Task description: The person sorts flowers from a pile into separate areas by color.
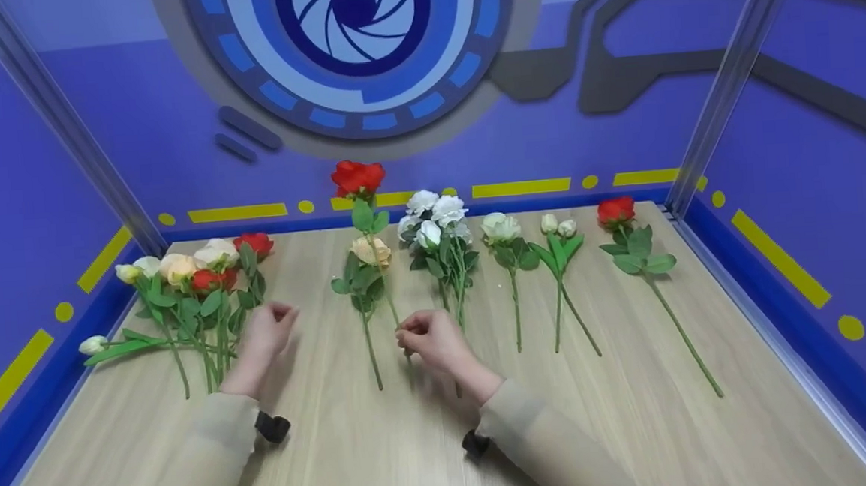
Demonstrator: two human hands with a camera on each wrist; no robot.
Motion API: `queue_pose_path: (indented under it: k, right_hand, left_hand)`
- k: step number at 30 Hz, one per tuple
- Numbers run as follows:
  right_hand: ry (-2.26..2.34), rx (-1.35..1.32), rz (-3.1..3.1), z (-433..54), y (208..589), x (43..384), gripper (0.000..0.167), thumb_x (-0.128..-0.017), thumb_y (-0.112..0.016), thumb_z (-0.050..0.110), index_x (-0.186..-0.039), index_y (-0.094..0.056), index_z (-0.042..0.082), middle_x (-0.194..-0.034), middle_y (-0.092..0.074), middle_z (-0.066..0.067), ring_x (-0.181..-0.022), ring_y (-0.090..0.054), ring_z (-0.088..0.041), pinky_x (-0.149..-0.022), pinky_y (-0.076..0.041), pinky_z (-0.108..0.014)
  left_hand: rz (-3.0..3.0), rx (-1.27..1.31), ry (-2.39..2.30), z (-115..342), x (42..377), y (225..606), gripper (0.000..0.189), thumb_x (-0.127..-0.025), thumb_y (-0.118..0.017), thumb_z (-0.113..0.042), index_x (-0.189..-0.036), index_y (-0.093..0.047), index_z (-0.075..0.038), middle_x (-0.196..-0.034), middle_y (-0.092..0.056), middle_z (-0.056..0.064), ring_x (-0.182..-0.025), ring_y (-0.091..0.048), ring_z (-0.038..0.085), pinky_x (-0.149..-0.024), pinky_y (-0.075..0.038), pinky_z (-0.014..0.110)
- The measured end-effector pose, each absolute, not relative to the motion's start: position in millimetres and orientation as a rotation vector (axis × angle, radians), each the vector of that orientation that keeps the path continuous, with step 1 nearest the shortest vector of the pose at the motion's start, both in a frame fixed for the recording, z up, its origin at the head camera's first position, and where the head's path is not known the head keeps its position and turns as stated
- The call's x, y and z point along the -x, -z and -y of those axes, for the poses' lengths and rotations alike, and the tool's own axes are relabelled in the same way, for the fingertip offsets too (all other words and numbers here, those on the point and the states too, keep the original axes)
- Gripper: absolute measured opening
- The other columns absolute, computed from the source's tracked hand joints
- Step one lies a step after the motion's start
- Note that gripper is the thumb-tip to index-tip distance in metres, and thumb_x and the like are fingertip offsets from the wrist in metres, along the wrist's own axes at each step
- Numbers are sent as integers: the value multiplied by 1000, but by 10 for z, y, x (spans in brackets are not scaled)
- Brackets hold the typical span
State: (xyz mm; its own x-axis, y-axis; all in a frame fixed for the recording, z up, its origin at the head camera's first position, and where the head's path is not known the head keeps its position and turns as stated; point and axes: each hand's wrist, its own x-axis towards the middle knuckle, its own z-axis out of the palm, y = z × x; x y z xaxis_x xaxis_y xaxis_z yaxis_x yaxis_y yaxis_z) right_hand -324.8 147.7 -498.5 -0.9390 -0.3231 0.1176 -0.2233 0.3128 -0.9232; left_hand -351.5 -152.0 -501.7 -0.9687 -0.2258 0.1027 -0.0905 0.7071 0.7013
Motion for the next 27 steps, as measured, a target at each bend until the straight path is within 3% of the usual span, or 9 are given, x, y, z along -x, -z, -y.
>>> queue_pose_path:
  k: [3, 6, 14, 17, 20, 24, 27]
  right_hand:
    - [1696, 429, -2517, -1673, 4958, 3253, 20, -97, -67, 5, -107, -71, -12, -93, -76, -22, -73, -69, -9, -69, -61, -28]
    - [1698, 332, -2555, -1902, 4896, 3269, 20, -96, -67, 4, -109, -71, -11, -93, -76, -18, -76, -68, -10, -70, -59, -23]
    - [1601, 158, -2735, -2667, 4730, 3315, 29, -99, -66, 10, -118, -67, -12, -102, -76, -22, -76, -70, -5, -72, -59, -23]
    - [1533, 103, -2821, -3002, 4737, 3321, 31, -101, -65, 11, -120, -67, -13, -103, -76, -22, -76, -70, -3, -75, -61, -24]
    - [1414, 11, -2931, -3319, 4768, 3313, 30, -101, -64, 15, -119, -69, -10, -101, -77, -17, -75, -68, -1, -72, -59, -22]
    - [1300, -90, -3036, -3690, 4793, 3277, 30, -102, -64, 17, -118, -70, -8, -100, -78, -17, -72, -68, 0, -64, -53, -17]
    - [1240, -168, -3074, -3940, 4787, 3242, 31, -102, -63, 18, -118, -70, -8, -99, -77, -18, -71, -66, 0, -61, -51, -18]
  left_hand:
    - [2830, -303, 824, 1699, 3547, 5071, 31, -101, -64, -13, -115, -65, 15, -120, -65, 34, -118, -59, 49, -104, -48, 55]
    - [2911, -314, 618, 1810, 3569, 5112, 33, -101, -61, -9, -116, -62, 20, -122, -62, 39, -122, -56, 52, -106, -45, 57]
    - [2938, -351, 665, 1945, 3552, 5140, 28, -102, -39, 5, -111, -62, 18, -111, -66, 37, -105, -66, 50, -90, -56, 56]
    - [2948, -352, 756, 1978, 3538, 5133, 27, -100, -40, 6, -98, -67, 12, -102, -70, 33, -97, -69, 44, -83, -58, 52]
    - [2966, -376, 888, 2009, 3549, 5113, 25, -98, -45, 5, -80, -62, 5, -81, -66, 23, -77, -64, 31, -69, -54, 43]
    - [2986, -432, 1078, 2049, 3618, 5072, 29, -101, -53, -6, -73, -55, -2, -68, -50, 6, -64, -46, 20, -59, -42, 31]
    - [2962, -482, 1289, 2075, 3668, 5059, 31, -105, -53, -13, -79, -65, 0, -64, -56, 0, -57, -48, 14, -53, -42, 26]
